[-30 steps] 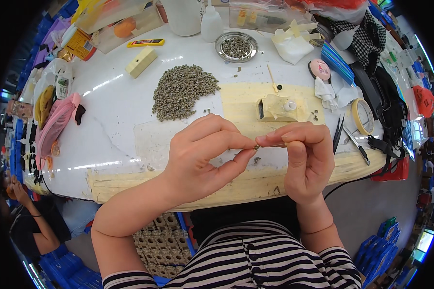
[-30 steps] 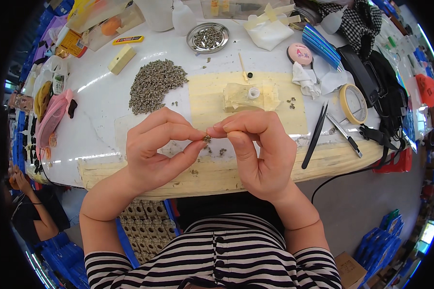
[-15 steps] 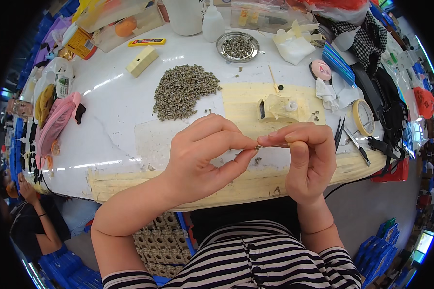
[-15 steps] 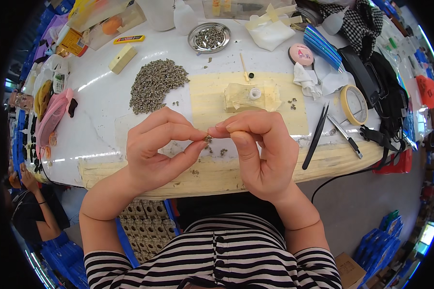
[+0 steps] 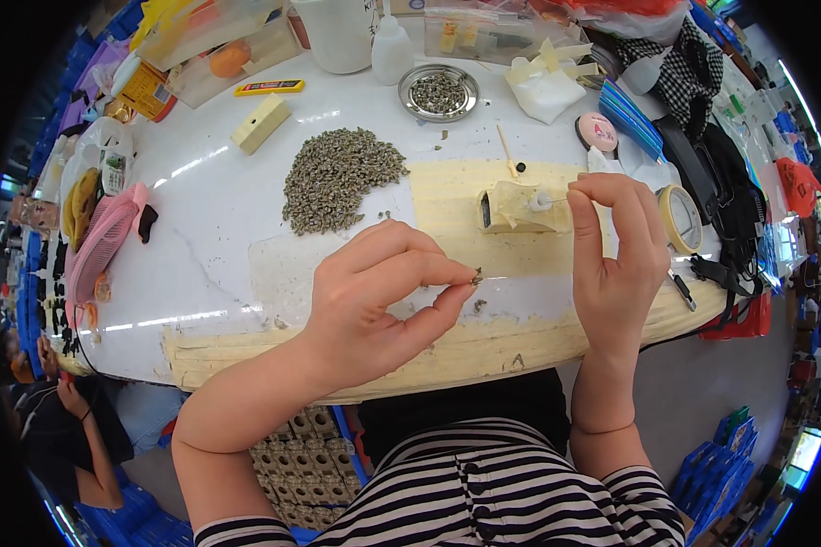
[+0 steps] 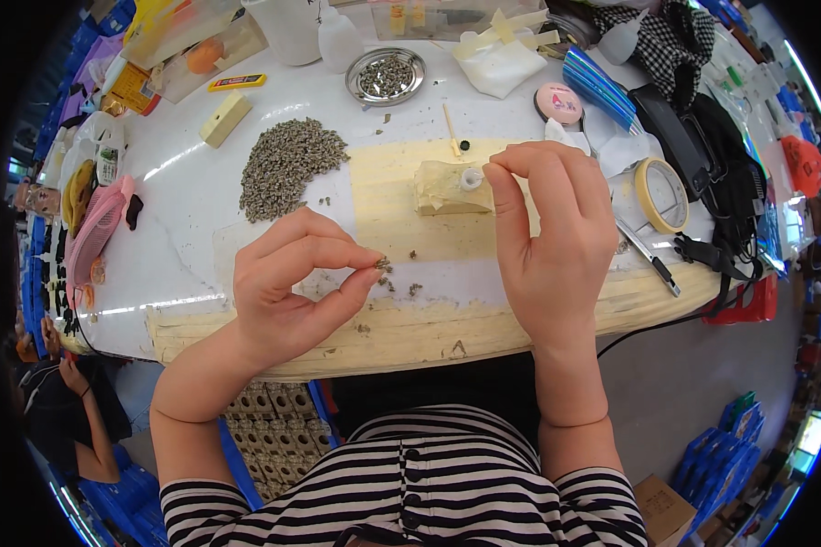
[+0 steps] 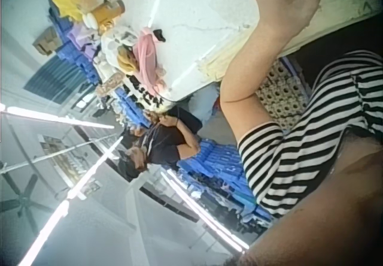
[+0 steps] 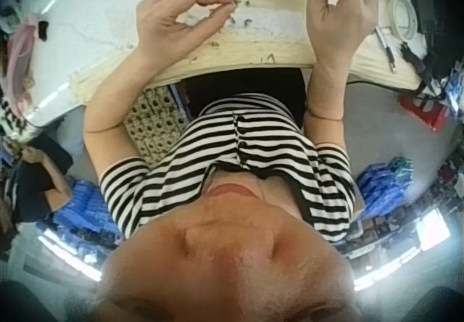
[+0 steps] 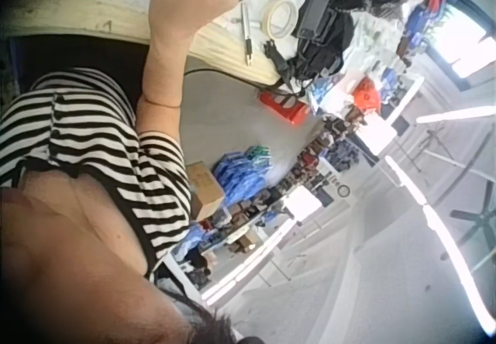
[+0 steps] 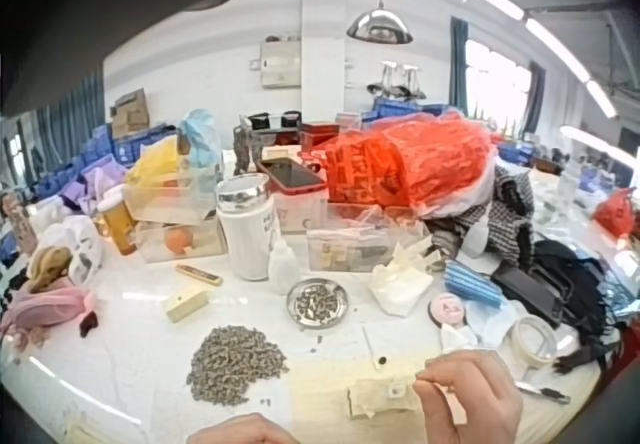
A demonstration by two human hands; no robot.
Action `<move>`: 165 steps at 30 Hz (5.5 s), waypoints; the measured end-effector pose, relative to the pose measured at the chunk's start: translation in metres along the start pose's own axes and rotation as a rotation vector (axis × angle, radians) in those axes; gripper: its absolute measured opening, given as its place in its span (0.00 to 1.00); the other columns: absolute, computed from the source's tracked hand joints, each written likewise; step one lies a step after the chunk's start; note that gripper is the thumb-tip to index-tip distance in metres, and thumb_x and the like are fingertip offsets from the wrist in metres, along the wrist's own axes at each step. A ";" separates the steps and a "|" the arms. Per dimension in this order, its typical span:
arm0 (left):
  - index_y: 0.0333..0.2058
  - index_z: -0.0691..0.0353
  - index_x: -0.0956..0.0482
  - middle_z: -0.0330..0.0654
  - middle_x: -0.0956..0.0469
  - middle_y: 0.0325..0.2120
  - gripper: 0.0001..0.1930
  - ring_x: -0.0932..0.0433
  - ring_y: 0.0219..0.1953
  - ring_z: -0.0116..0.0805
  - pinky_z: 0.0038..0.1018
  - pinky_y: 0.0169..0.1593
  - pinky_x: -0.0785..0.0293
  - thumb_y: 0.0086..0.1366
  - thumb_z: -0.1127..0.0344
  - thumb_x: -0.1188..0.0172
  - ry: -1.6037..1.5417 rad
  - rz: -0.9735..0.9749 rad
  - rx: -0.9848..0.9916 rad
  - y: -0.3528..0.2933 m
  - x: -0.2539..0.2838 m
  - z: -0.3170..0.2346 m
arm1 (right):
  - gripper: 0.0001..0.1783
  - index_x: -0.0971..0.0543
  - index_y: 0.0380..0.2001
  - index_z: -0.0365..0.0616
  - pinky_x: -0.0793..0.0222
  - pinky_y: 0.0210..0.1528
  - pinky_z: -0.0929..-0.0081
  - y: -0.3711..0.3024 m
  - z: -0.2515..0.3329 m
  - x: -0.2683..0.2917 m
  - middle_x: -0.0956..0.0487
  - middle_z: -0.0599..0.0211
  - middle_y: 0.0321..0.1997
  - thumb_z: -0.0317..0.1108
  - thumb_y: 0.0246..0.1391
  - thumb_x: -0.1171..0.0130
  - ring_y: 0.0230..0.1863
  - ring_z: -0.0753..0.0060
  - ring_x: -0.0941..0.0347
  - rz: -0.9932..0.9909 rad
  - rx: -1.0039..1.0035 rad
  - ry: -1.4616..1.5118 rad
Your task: The person assembles a small wooden toy by hand, picking up small metal components from a pile and inserting them into holes in the toy's frame.
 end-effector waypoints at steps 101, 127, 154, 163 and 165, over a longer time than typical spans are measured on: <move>0.34 0.61 0.14 0.38 0.21 0.28 0.14 0.22 0.27 0.32 0.24 0.28 0.28 0.46 0.79 0.28 -0.098 -0.034 -0.131 -0.007 0.001 -0.007 | 0.03 0.22 0.35 0.35 0.33 0.41 0.84 -0.069 0.011 -0.066 0.23 0.72 0.34 0.23 0.59 0.38 0.35 0.84 0.29 0.462 -0.682 1.204; 0.33 0.61 0.15 0.38 0.22 0.25 0.13 0.24 0.25 0.32 0.25 0.26 0.30 0.46 0.79 0.29 0.010 -0.063 -0.162 -0.007 0.002 -0.011 | 0.04 0.21 0.31 0.36 0.33 0.37 0.77 -0.053 0.019 -0.044 0.23 0.65 0.31 0.21 0.52 0.35 0.32 0.73 0.29 0.294 -0.361 0.759; 0.32 0.61 0.14 0.38 0.20 0.27 0.12 0.22 0.28 0.30 0.24 0.29 0.27 0.48 0.80 0.29 -0.010 -0.018 -0.028 -0.005 0.000 0.000 | 0.03 0.23 0.33 0.35 0.32 0.41 0.83 -0.064 0.012 -0.065 0.23 0.70 0.34 0.24 0.60 0.40 0.35 0.83 0.29 0.419 -0.595 1.011; 0.34 0.61 0.14 0.39 0.20 0.27 0.13 0.23 0.27 0.30 0.23 0.28 0.28 0.47 0.81 0.29 -0.036 -0.002 -0.060 -0.005 -0.001 -0.002 | 0.02 0.24 0.35 0.35 0.33 0.41 0.85 -0.069 0.012 -0.071 0.24 0.74 0.34 0.24 0.62 0.42 0.36 0.86 0.30 0.471 -0.682 1.146; 0.34 0.61 0.14 0.39 0.20 0.27 0.13 0.23 0.28 0.30 0.23 0.28 0.28 0.47 0.81 0.29 -0.045 0.004 -0.070 -0.005 -0.001 -0.002 | 0.02 0.24 0.36 0.35 0.33 0.40 0.85 -0.071 0.012 -0.073 0.24 0.74 0.34 0.24 0.62 0.42 0.36 0.87 0.30 0.481 -0.698 1.190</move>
Point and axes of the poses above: each hand's wrist, its own y-axis towards the middle knuckle, its own x-axis out of the back of the hand, z = x × y, the point moved 10 cm from there along y, towards the middle knuckle
